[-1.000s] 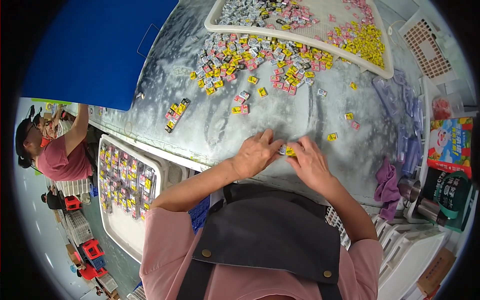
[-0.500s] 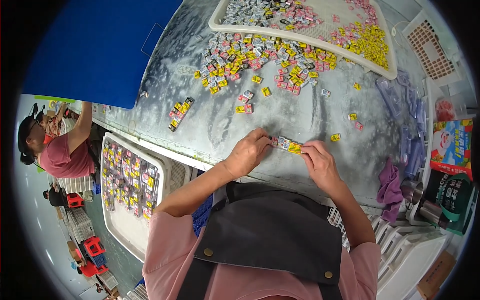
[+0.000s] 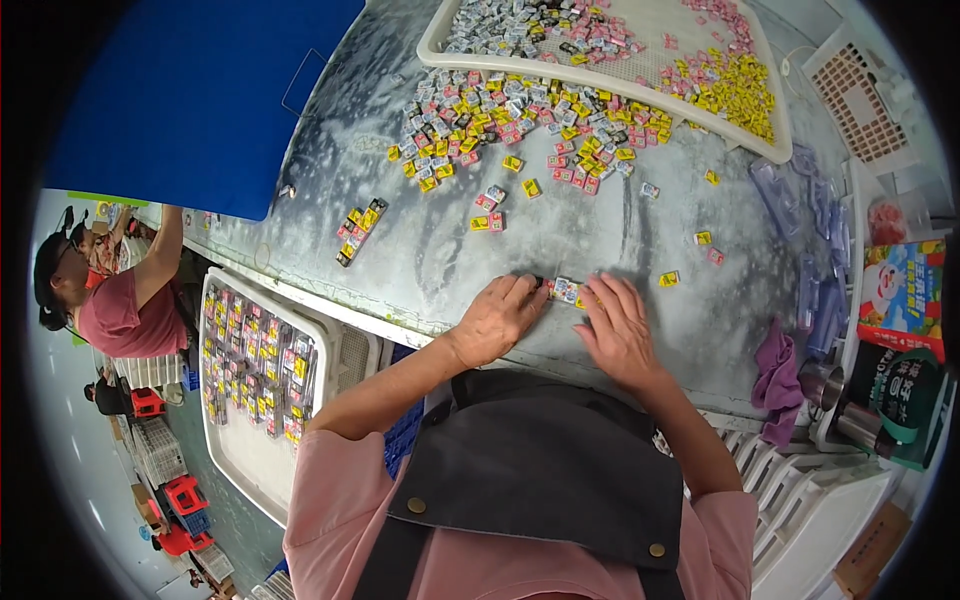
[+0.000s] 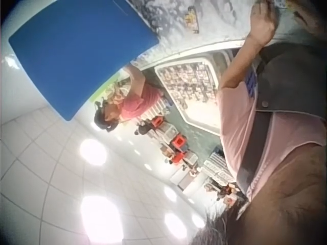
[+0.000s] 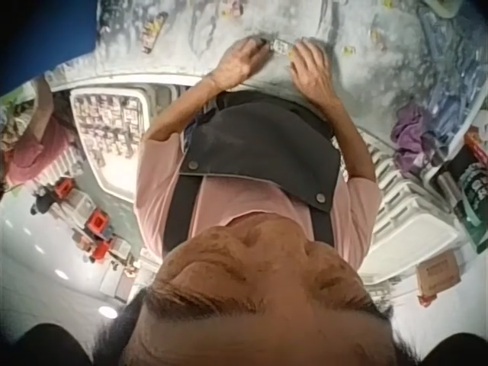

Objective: The recorder is arranging small, colorful toy parts into specific configurations on a workbench in a factory setting.

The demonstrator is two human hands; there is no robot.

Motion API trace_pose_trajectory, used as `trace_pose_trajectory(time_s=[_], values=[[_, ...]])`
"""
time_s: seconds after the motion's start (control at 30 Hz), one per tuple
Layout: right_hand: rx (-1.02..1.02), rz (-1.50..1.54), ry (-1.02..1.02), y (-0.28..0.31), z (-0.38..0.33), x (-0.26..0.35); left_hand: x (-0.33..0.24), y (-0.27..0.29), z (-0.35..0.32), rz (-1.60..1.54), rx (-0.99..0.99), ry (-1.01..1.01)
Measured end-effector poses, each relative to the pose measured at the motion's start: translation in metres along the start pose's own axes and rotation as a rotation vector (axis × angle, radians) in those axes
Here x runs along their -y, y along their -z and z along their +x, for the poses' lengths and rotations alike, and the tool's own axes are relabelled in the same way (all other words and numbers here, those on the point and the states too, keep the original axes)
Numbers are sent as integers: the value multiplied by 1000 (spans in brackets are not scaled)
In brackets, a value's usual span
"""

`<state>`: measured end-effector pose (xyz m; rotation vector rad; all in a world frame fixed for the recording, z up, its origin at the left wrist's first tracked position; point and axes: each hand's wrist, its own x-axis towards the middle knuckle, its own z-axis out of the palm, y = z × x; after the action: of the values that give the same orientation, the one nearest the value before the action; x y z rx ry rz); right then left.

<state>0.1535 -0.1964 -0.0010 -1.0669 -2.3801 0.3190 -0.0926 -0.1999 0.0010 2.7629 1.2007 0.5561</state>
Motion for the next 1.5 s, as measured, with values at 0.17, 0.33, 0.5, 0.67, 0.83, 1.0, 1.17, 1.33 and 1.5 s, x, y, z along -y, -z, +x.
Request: trace_pose_trajectory(time_s=[0.17,0.33,0.5,0.67,0.83,1.0,1.17,1.33,1.5], values=[[87,-32,65,-17,21,-3,1,-5,1,-40,-41,4],[135,56,99,2,43,-14,14,6,18,-173,-105,50],[-143,82,-148,21,129,-91,74,9,88,-120,-151,205],[-58,-152,-107,-4,169,-164,100,-42,152,-61,-212,231],[-58,-280,-16,1,170,-164,99,-53,155,-25,-85,154],[-54,-126,-32,19,158,-148,124,-38,156,-27,-239,216],[-51,-36,-176,12,157,-160,124,-41,210,-178,-284,256],[22,39,-323,11,167,-176,117,-61,216,-212,-191,297],[102,123,-255,21,176,-177,128,-56,201,-265,-302,312]])
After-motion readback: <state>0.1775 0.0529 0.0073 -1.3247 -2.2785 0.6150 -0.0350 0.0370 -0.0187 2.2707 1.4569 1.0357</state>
